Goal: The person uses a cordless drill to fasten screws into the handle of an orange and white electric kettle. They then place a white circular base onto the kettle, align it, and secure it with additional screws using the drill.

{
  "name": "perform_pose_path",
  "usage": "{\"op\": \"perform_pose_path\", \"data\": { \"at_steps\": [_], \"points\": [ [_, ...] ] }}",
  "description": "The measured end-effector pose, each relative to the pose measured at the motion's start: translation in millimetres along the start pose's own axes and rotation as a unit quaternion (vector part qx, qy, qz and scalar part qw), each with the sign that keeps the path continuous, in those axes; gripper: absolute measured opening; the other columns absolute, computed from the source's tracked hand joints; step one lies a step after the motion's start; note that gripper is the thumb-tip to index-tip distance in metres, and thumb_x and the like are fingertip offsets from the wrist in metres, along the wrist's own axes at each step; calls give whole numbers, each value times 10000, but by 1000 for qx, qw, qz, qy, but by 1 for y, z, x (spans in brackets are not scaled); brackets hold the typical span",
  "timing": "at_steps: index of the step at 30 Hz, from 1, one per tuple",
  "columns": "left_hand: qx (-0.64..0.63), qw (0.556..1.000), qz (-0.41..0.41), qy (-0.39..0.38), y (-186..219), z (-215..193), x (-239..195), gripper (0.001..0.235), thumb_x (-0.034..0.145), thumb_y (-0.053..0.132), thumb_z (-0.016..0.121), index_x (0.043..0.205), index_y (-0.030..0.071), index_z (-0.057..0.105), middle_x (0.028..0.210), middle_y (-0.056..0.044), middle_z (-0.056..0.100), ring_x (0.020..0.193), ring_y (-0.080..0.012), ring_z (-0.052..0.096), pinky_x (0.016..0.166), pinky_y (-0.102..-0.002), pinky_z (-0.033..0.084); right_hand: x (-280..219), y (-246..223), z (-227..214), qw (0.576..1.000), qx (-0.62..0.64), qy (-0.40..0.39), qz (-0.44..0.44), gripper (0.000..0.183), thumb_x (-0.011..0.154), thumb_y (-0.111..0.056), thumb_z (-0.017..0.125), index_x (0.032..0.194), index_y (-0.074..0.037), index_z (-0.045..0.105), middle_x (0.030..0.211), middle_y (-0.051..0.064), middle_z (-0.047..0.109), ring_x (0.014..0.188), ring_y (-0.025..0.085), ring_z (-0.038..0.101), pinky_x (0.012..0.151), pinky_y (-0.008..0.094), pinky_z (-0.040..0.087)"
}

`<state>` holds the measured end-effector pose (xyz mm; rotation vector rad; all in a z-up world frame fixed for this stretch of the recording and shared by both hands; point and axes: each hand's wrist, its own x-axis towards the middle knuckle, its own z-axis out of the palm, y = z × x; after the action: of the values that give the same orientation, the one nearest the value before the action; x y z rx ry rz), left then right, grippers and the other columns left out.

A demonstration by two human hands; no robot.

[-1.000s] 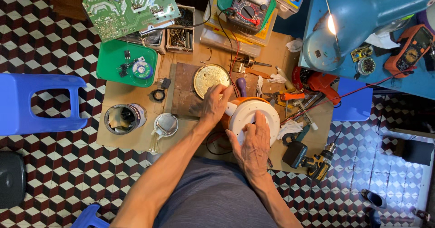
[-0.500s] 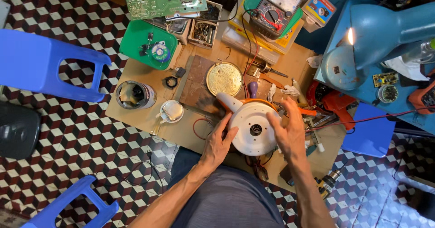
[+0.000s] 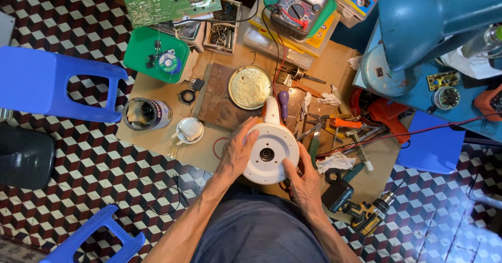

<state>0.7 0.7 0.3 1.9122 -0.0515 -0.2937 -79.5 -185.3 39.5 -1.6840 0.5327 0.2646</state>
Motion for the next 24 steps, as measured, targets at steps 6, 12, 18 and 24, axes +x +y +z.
{"op": "perform_pose_path", "data": {
  "at_steps": [6,12,18,24],
  "points": [
    [-13,1000,-8,1,6,-5,-21,544,990,283,655,1440,31,483,1514,-213,509,1378,-356,535,1108,-400,444,-4,1,0,999,-36,7,8,607,941,-226,673,1477,-80,427,1294,162,658,1079,231,717,843,333,627],
    [54,998,33,15,4,-10,-27,520,967,214,720,1424,54,530,1503,-195,554,1366,-345,573,1108,-411,509,-10,6,2,996,-81,19,27,617,921,-223,674,1479,-98,443,1358,158,622,1161,249,694,880,364,589],
    [46,998,35,25,3,-10,-26,504,946,202,741,1399,68,564,1475,-185,585,1353,-344,599,1095,-408,537,-12,11,-2,998,-52,37,-18,523,960,-129,656,1457,-67,505,1366,149,642,1206,246,672,1001,382,590],
    [44,999,17,10,6,-13,-25,487,951,200,738,1387,70,564,1460,-180,591,1349,-338,596,1101,-406,529,-12,13,-2,998,-42,34,45,526,947,-144,657,1449,-82,513,1312,126,677,1153,213,698,973,356,605]
  ]
}}
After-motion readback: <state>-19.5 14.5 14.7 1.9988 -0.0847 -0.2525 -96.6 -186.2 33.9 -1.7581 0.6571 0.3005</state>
